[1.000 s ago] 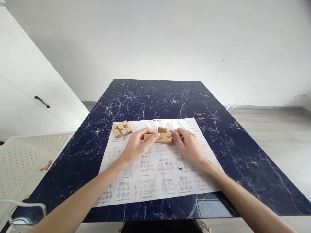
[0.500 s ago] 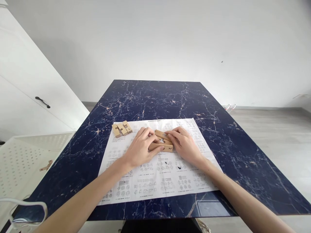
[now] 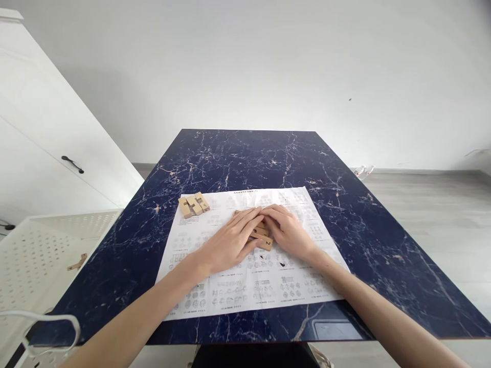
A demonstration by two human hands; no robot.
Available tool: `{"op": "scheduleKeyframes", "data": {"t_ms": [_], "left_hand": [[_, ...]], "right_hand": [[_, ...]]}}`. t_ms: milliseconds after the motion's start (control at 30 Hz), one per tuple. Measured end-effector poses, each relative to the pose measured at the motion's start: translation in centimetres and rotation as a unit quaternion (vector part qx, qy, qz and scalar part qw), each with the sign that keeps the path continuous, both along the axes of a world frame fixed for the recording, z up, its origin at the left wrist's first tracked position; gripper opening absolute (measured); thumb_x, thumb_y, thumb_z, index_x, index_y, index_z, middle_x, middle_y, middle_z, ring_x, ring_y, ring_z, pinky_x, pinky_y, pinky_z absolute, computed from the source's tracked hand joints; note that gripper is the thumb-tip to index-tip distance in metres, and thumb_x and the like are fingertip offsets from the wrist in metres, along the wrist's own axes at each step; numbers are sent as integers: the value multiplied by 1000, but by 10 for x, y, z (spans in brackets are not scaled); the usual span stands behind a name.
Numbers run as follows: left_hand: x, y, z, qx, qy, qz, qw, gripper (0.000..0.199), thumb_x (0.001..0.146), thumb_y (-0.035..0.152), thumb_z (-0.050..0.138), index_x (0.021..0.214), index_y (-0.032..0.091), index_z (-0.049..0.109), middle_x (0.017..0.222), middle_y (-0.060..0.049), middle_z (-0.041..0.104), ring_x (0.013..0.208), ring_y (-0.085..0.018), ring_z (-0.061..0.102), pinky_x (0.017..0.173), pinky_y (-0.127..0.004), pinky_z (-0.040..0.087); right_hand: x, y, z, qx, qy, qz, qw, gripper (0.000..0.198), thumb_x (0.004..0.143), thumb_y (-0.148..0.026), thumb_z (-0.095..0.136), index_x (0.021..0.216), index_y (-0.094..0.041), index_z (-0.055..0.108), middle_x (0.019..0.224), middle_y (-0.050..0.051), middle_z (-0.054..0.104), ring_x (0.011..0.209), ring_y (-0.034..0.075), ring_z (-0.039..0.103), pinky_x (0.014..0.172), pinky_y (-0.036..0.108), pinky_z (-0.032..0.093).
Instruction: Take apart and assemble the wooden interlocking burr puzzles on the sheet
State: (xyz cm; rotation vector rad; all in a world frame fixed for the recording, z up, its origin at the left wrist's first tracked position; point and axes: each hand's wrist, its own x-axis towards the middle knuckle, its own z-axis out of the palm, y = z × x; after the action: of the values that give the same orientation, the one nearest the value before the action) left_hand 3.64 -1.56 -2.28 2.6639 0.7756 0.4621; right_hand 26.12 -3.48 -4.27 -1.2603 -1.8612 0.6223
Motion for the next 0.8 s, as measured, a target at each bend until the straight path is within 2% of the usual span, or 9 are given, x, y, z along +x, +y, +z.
{"op": "scheduleKeyframes", "data": {"t_ms": [100, 200, 300, 400, 500, 600, 700, 800], "left_hand": [[2, -5, -2, 25, 46, 4, 999, 61, 119, 41, 31, 175, 21, 21, 182, -13, 23, 169, -30, 20, 137, -54, 26], [6, -11, 1, 55, 91, -4, 994, 61, 118, 42, 31, 171, 12, 32, 179, -17, 28, 169, -33, 19, 139, -57, 20], [14, -18, 6, 73, 110, 0, 991, 65, 118, 48, 32, 166, 6, 40, 176, -22, 32, 168, -36, 21, 138, -58, 21], [26, -25, 6, 75, 88, 18, 993, 71, 117, 54, 32, 166, 4, 40, 176, -24, 30, 168, -37, 20, 137, -57, 24], [36, -28, 0, 46, 79, 43, 995, 80, 113, 65, 32, 169, 8, 35, 179, -21, 25, 169, -39, 17, 137, -60, 22], [36, -27, -7, 22, 76, 62, 995, 76, 114, 64, 29, 173, 16, 31, 181, -14, 24, 169, -37, 16, 138, -58, 21], [22, -31, -6, 21, 76, 68, 995, 68, 116, 59, 29, 173, 22, 32, 181, -9, 28, 169, -33, 19, 138, -55, 21], [-5, -41, 0, 16, 88, 73, 993, 63, 116, 56, 34, 173, 29, 33, 180, -5, 30, 169, -32, 23, 137, -55, 26]], "right_hand": [[0, 2, -1, -40, 43, -50, 997, 23, 109, -31, 47, 118, -24, 67, 115, 10, 77, 105, 28, 72, 92, 45, 58], [-1, 4, -2, -53, 70, -87, 992, 19, 107, -33, 52, 116, -22, 64, 111, 11, 78, 101, 26, 74, 91, 43, 58], [-3, 4, -1, -52, 74, -87, 992, 19, 105, -35, 55, 114, -22, 64, 109, 11, 78, 99, 25, 74, 90, 42, 58], [-2, 4, -1, -58, 83, -88, 991, 21, 106, -39, 55, 112, -22, 66, 109, 10, 78, 96, 25, 74, 90, 42, 58], [0, 5, -2, -67, 97, -103, 988, 26, 106, -44, 52, 112, -22, 65, 109, 10, 78, 94, 26, 74, 85, 41, 59], [3, 6, -4, -71, 106, -114, 985, 28, 106, -47, 52, 110, -22, 64, 109, 11, 78, 94, 26, 74, 84, 42, 59], [4, 7, -4, -71, 103, -110, 986, 28, 104, -48, 54, 109, -22, 64, 108, 11, 77, 96, 27, 73, 87, 42, 58], [3, 6, -3, -68, 93, -105, 988, 29, 103, -48, 54, 109, -22, 64, 109, 11, 76, 95, 27, 71, 86, 42, 56]]}}
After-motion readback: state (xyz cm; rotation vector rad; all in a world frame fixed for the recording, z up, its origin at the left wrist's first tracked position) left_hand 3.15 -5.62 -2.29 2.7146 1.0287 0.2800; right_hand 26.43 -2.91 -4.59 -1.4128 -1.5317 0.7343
